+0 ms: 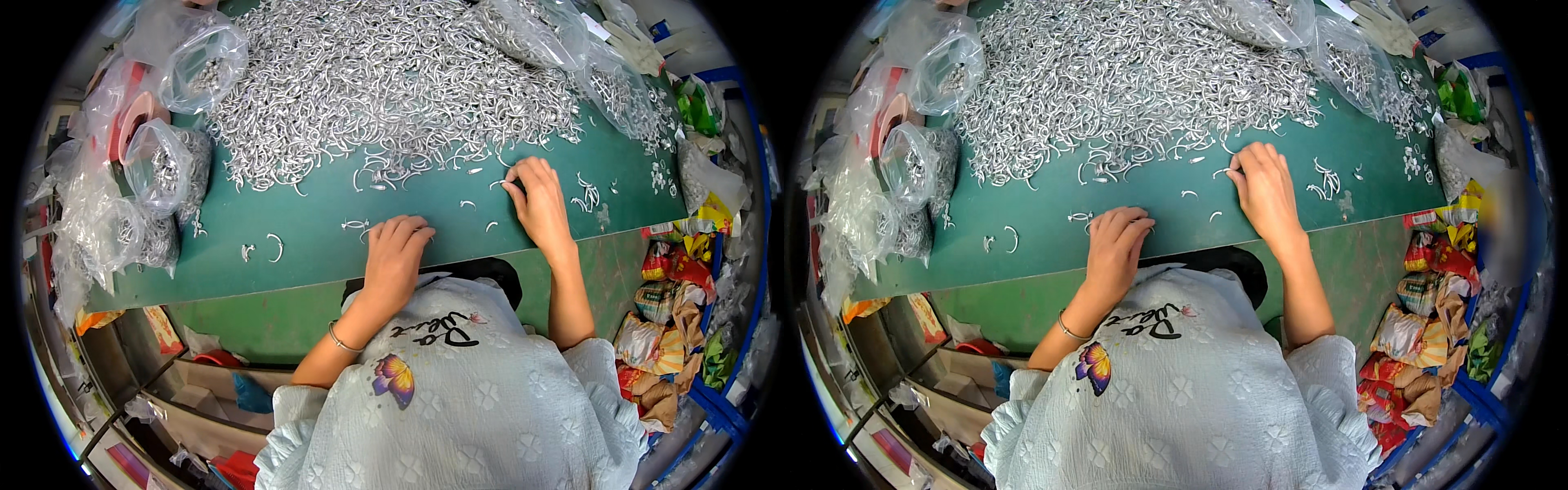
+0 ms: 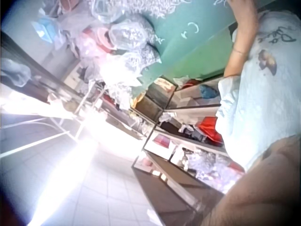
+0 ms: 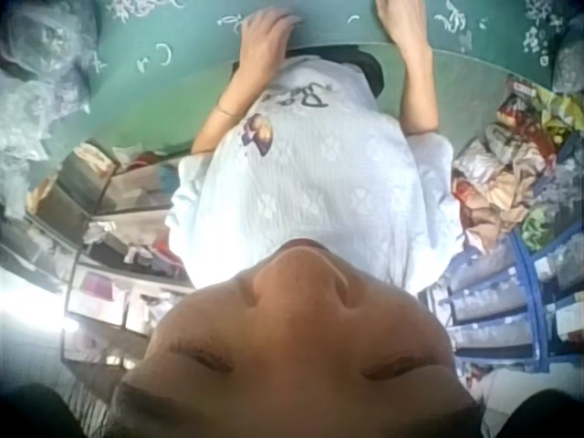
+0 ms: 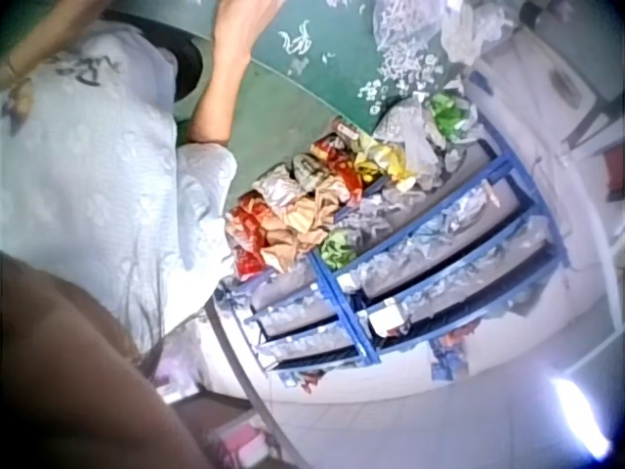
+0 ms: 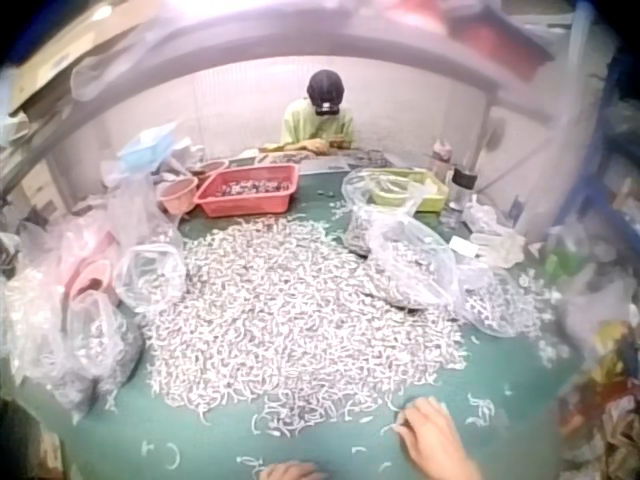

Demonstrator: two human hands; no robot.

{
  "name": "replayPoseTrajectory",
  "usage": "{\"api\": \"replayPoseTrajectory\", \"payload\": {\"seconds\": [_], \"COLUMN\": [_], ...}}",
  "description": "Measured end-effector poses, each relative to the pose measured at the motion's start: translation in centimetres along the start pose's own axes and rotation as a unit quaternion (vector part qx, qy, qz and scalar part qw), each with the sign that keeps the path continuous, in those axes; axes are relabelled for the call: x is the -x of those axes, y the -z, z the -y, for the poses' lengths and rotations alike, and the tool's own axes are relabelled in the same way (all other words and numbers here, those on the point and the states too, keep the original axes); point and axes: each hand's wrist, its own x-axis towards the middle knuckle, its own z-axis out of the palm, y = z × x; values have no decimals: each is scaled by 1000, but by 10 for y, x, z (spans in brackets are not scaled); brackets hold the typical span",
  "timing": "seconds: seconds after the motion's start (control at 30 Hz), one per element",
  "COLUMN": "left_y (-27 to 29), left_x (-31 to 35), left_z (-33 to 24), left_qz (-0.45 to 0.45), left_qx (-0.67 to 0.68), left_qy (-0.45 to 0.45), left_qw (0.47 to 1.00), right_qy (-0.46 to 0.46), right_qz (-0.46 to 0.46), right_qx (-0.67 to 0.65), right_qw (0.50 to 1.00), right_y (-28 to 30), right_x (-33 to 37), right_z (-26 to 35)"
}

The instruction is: The person sorts small curved metal fasteners by hand on a green workbench, picking them up individually and placing them into clear plastic bags or separate piles.

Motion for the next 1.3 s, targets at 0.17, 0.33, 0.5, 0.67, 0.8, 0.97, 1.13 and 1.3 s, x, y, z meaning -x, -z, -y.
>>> {"api": "replayPoseTrajectory", "payload": {"seconds": [0.17, 0.33, 0.5, 0.67, 0.8, 0.97, 1.13, 1.3], "left_y": [5, 5, 8, 13, 12, -7, -19, 10], "left_x": [2, 4, 9, 12, 10, -11, -23, -5], "left_z": [4, 6, 9, 11, 8, -19, -26, -13], "left_qz": [-34, -29, -58, -84, -111, -53, -15, -38], "left_qx": [-52, -65, -81, -105, -117, -35, 11, -86], "left_qy": [21, 29, 69, 87, 90, 34, 46, 100], "left_qw": [998, 997, 993, 987, 983, 997, 999, 991], "right_qy": [9, -18, -139, -180, -135, -167, -66, -83], "right_qz": [26, -5, -95, -133, -73, -45, 60, 104], "right_qx": [22, 75, 165, 222, 82, -31, -179, -198], "right_qw": [999, 997, 972, 949, 985, 984, 980, 971], "right_y": [0, 0, 30, 30, 26, 13, 9, 20], "right_x": [8, 14, 41, 48, 46, 49, 41, 39], "right_z": [4, 4, -36, -49, -15, -15, 14, 21]}}
